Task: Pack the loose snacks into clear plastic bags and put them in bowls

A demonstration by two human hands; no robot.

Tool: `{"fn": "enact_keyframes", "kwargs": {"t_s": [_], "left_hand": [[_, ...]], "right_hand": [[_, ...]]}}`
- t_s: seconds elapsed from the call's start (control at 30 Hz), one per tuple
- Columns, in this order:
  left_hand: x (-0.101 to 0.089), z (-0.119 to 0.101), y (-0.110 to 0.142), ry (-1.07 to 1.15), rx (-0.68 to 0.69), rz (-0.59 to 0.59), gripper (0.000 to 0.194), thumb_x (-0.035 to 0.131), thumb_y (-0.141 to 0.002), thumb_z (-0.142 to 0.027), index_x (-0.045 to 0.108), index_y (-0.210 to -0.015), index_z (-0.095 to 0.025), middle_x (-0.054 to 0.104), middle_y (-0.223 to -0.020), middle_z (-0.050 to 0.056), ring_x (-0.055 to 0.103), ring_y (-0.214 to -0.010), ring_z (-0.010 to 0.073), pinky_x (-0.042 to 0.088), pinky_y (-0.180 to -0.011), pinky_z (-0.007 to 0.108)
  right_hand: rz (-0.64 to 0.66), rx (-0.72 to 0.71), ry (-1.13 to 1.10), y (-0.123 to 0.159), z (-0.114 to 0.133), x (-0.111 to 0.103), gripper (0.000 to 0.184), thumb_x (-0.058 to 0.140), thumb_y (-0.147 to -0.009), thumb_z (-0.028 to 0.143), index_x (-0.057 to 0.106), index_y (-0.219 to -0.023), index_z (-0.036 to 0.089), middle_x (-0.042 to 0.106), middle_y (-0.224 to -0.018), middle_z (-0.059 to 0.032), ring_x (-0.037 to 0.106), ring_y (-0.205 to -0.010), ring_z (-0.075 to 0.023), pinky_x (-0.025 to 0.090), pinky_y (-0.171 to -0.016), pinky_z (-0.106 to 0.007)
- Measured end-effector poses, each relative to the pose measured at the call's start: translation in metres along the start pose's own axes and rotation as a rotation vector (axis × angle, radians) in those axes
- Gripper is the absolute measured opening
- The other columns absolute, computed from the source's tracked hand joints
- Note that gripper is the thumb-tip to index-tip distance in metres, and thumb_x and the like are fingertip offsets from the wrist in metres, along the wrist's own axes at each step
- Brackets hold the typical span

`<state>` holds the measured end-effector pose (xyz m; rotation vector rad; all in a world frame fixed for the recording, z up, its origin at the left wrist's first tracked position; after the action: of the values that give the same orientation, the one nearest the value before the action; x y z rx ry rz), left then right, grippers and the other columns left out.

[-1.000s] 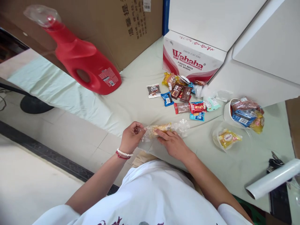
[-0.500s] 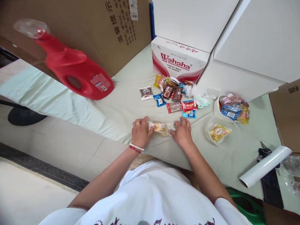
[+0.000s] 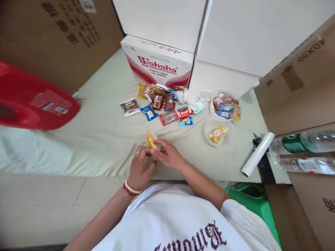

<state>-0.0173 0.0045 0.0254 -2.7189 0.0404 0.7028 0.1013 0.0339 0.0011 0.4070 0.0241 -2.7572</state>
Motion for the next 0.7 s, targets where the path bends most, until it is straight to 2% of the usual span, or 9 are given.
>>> {"fn": "enact_keyframes", "kwargs": {"t_s": [0.1, 0.2, 0.27, 0.37, 0.43, 0.5, 0.57, 0.67, 0.7], "left_hand": [[0.027, -0.013, 0.007, 0.375, 0.009, 0.170, 0.041, 0.057, -0.076, -0.012, 0.054, -0.115, -0.023, 0.057, -0.115, 0.008, 0.058, -0.108, 0.0245, 0.054, -0.090, 0.042], [0.036, -0.017, 0.011, 0.672, -0.091, 0.250, 0.058, 0.057, -0.083, -0.014, 0.045, -0.137, -0.030, 0.045, -0.138, 0.011, 0.059, -0.121, 0.0270, 0.060, -0.088, 0.044], [0.029, -0.013, 0.013, 0.697, -0.117, 0.255, 0.060, 0.059, -0.084, -0.014, 0.045, -0.139, -0.033, 0.039, -0.144, 0.011, 0.057, -0.125, 0.0283, 0.062, -0.086, 0.043], [0.003, 0.010, 0.017, 0.584, -0.151, 0.163, 0.055, 0.062, -0.081, -0.012, 0.054, -0.132, -0.031, 0.043, -0.140, 0.010, 0.057, -0.124, 0.0273, 0.063, -0.086, 0.041], [-0.014, 0.035, 0.023, 0.497, -0.209, 0.072, 0.052, 0.063, -0.078, -0.013, 0.056, -0.127, -0.028, 0.048, -0.134, 0.009, 0.059, -0.118, 0.0250, 0.062, -0.086, 0.038], [-0.025, 0.058, 0.031, 0.425, -0.273, -0.004, 0.049, 0.064, -0.076, -0.015, 0.056, -0.124, -0.026, 0.052, -0.128, 0.009, 0.061, -0.114, 0.0235, 0.062, -0.082, 0.035], [-0.029, 0.075, 0.038, 0.381, -0.324, -0.042, 0.048, 0.065, -0.076, -0.017, 0.054, -0.123, -0.023, 0.054, -0.122, 0.008, 0.062, -0.110, 0.0227, 0.062, -0.079, 0.033], [-0.027, 0.086, 0.044, 0.321, -0.341, -0.050, 0.046, 0.063, -0.078, -0.019, 0.051, -0.122, -0.021, 0.057, -0.114, 0.008, 0.064, -0.101, 0.0206, 0.062, -0.076, 0.033], [-0.025, 0.086, 0.045, 0.290, -0.332, -0.045, 0.044, 0.062, -0.079, -0.019, 0.051, -0.122, -0.021, 0.058, -0.111, 0.008, 0.065, -0.097, 0.0197, 0.061, -0.076, 0.033]], "right_hand": [[-0.062, 0.059, -0.044, 0.017, -0.019, -0.017, 0.057, 0.067, -0.090, 0.052, 0.058, -0.138, 0.023, 0.063, -0.133, -0.0100, 0.059, -0.123, -0.0248, 0.049, -0.104, -0.040], [-0.140, 0.122, -0.112, 0.039, -0.022, -0.052, 0.047, 0.063, -0.093, 0.048, 0.059, -0.134, 0.024, 0.066, -0.129, -0.0078, 0.063, -0.117, -0.0240, 0.049, -0.103, -0.039], [-0.255, 0.123, -0.074, 0.058, -0.012, -0.099, 0.042, 0.063, -0.093, 0.043, 0.059, -0.131, 0.026, 0.066, -0.130, -0.0059, 0.062, -0.119, -0.0236, 0.048, -0.104, -0.038], [-0.518, 0.078, 0.074, 0.091, 0.012, -0.197, 0.042, 0.065, -0.084, 0.029, 0.057, -0.125, 0.028, 0.063, -0.131, -0.0043, 0.058, -0.122, -0.0235, 0.047, -0.103, -0.036], [-0.578, 0.138, 0.093, 0.103, 0.017, -0.255, 0.038, 0.061, -0.079, 0.024, 0.058, -0.117, 0.027, 0.064, -0.123, -0.0030, 0.061, -0.110, -0.0221, 0.050, -0.092, -0.034], [-0.561, 0.279, 0.187, 0.102, 0.012, -0.295, 0.033, 0.059, -0.075, 0.023, 0.060, -0.108, 0.024, 0.067, -0.107, -0.0018, 0.062, -0.096, -0.0203, 0.051, -0.082, -0.031], [-0.462, 0.404, 0.274, 0.087, 0.003, -0.312, 0.034, 0.060, -0.074, 0.024, 0.064, -0.107, 0.022, 0.068, -0.097, -0.0014, 0.061, -0.088, -0.0191, 0.049, -0.076, -0.029], [-0.231, 0.503, 0.345, 0.053, -0.016, -0.296, 0.046, 0.062, -0.076, 0.024, 0.065, -0.121, 0.018, 0.068, -0.085, -0.0013, 0.062, -0.080, -0.0185, 0.050, -0.072, -0.029], [-0.194, 0.520, 0.403, 0.043, -0.021, -0.289, 0.046, 0.061, -0.078, 0.023, 0.065, -0.124, 0.016, 0.068, -0.082, -0.0016, 0.062, -0.077, -0.0185, 0.050, -0.072, -0.029]]}}
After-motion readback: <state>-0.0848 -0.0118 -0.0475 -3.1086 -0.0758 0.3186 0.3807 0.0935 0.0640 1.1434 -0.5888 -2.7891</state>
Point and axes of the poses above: each hand's wrist, its own y-axis away from the middle knuckle, its own x-axis out of the palm, z = x × y, the point moved 8 cm from there along -y, towards the middle knuckle
